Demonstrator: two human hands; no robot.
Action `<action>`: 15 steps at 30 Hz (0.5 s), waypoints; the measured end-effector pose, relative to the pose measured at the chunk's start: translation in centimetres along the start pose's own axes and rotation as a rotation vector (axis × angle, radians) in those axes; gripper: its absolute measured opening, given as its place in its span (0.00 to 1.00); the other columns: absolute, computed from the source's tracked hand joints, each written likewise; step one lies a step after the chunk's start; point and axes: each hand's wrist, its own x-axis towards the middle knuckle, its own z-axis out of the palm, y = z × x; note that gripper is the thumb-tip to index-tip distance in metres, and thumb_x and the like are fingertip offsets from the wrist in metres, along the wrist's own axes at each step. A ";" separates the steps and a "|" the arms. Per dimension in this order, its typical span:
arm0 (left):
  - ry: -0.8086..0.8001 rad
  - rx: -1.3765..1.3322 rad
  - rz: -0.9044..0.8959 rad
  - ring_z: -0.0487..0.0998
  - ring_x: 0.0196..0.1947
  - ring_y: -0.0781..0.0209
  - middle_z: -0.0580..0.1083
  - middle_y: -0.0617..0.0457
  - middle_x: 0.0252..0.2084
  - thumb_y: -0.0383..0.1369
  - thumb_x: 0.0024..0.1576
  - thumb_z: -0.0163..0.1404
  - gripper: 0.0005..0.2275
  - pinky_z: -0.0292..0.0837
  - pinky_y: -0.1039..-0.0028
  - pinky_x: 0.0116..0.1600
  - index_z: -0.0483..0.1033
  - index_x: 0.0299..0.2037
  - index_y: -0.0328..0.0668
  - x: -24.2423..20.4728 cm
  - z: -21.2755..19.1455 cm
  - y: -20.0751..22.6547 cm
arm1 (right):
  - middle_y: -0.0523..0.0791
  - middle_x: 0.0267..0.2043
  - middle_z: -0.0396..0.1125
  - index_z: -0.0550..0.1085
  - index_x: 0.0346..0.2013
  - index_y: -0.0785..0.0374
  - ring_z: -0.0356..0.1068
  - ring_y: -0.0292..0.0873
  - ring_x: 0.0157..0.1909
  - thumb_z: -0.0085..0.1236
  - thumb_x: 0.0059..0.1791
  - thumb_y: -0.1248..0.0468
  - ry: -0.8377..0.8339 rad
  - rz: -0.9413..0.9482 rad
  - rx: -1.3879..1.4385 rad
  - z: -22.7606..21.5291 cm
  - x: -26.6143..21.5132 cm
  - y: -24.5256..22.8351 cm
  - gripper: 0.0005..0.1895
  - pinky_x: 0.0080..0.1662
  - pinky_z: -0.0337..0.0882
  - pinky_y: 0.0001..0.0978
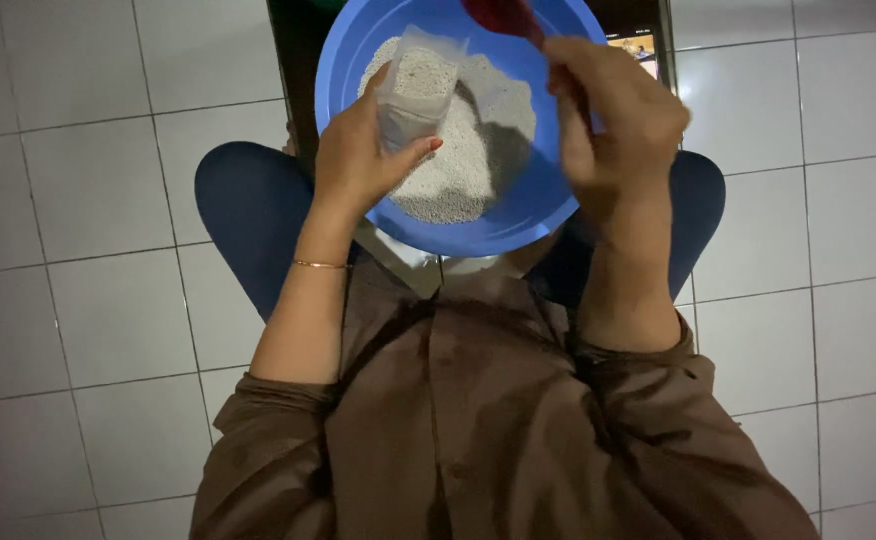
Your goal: Filling small plastic blocks with white granular material using a red scoop.
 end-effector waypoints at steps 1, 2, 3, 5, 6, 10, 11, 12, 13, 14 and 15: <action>-0.006 0.021 -0.009 0.80 0.52 0.40 0.78 0.45 0.59 0.49 0.56 0.65 0.39 0.76 0.56 0.41 0.56 0.73 0.50 0.0 0.0 0.1 | 0.52 0.37 0.70 0.75 0.48 0.73 0.67 0.49 0.36 0.50 0.59 0.82 0.013 0.034 -0.011 -0.3 -0.2 0.1 0.08 0.41 0.67 0.39; -0.009 0.018 -0.008 0.80 0.52 0.40 0.78 0.45 0.59 0.49 0.56 0.65 0.39 0.76 0.56 0.41 0.56 0.73 0.50 -0.1 0.1 -0.1 | 0.52 0.37 0.70 0.75 0.48 0.73 0.67 0.49 0.36 0.50 0.59 0.82 0.011 0.037 -0.014 -0.4 -0.5 0.5 0.08 0.41 0.67 0.39; -0.005 0.003 0.001 0.79 0.55 0.40 0.77 0.45 0.61 0.48 0.57 0.65 0.39 0.77 0.57 0.45 0.55 0.73 0.48 -0.1 0.2 -0.2 | 0.52 0.38 0.70 0.76 0.49 0.73 0.68 0.48 0.37 0.51 0.59 0.81 -0.012 0.095 0.005 -0.5 -0.8 1.0 0.08 0.43 0.68 0.37; -0.003 -0.014 0.011 0.77 0.58 0.41 0.75 0.44 0.63 0.47 0.58 0.65 0.39 0.78 0.58 0.49 0.53 0.74 0.47 -0.3 0.2 -0.4 | 0.51 0.40 0.71 0.76 0.51 0.72 0.69 0.47 0.39 0.51 0.59 0.80 -0.037 0.155 0.021 -0.4 -1.9 2.3 0.09 0.45 0.69 0.35; 0.020 -0.022 0.047 0.78 0.57 0.43 0.77 0.44 0.61 0.47 0.59 0.65 0.38 0.76 0.59 0.50 0.56 0.73 0.46 -0.3 0.2 -0.3 | 0.51 0.41 0.72 0.76 0.52 0.71 0.70 0.47 0.37 0.51 0.60 0.77 -0.092 0.190 -0.007 -0.1 -2.5 3.2 0.08 0.43 0.68 0.37; 0.007 -0.024 0.002 0.79 0.57 0.43 0.78 0.44 0.59 0.49 0.57 0.65 0.38 0.75 0.59 0.53 0.58 0.72 0.42 0.0 0.1 -0.3 | 0.59 0.45 0.74 0.75 0.50 0.75 0.74 0.55 0.42 0.52 0.54 0.83 -0.251 0.249 -0.010 1.7 -4.3 5.3 0.11 0.42 0.70 0.41; 0.007 -0.023 0.002 0.79 0.57 0.43 0.78 0.44 0.59 0.49 0.57 0.65 0.38 0.75 0.59 0.53 0.58 0.72 0.42 0.0 0.3 -0.6 | 0.59 0.45 0.74 0.75 0.50 0.75 0.74 0.55 0.42 0.52 0.54 0.83 -0.250 0.249 -0.009 2.4 -4.8 5.8 0.11 0.42 0.70 0.41; 0.013 -0.039 0.030 0.79 0.56 0.43 0.78 0.44 0.59 0.49 0.58 0.65 0.38 0.76 0.60 0.52 0.57 0.72 0.42 0.1 0.4 -0.9 | 0.57 0.42 0.74 0.76 0.48 0.73 0.74 0.56 0.41 0.52 0.51 0.82 -0.301 0.254 -0.018 3.0 -5.2 6.4 0.13 0.41 0.70 0.42; 0.019 -0.056 0.057 0.79 0.56 0.44 0.77 0.44 0.59 0.48 0.59 0.65 0.37 0.76 0.60 0.51 0.57 0.71 0.41 0.2 0.4 -1.2 | 0.55 0.39 0.75 0.76 0.45 0.70 0.75 0.56 0.40 0.51 0.48 0.81 -0.352 0.259 -0.028 3.7 -5.6 6.9 0.14 0.40 0.69 0.43; 0.021 -0.053 0.060 0.79 0.56 0.44 0.77 0.44 0.59 0.48 0.59 0.65 0.37 0.76 0.60 0.51 0.57 0.71 0.41 0.3 0.2 -0.9 | 0.55 0.39 0.75 0.76 0.45 0.70 0.75 0.56 0.40 0.51 0.48 0.81 -0.348 0.256 -0.028 4.4 -5.9 7.1 0.14 0.40 0.69 0.43; 0.005 -0.095 0.041 0.78 0.57 0.44 0.77 0.44 0.60 0.46 0.58 0.66 0.37 0.75 0.61 0.54 0.57 0.71 0.42 0.4 0.0 -0.6 | 0.52 0.33 0.73 0.77 0.41 0.70 0.73 0.52 0.34 0.51 0.48 0.82 -0.410 0.264 -0.057 5.1 -6.2 7.4 0.12 0.35 0.68 0.40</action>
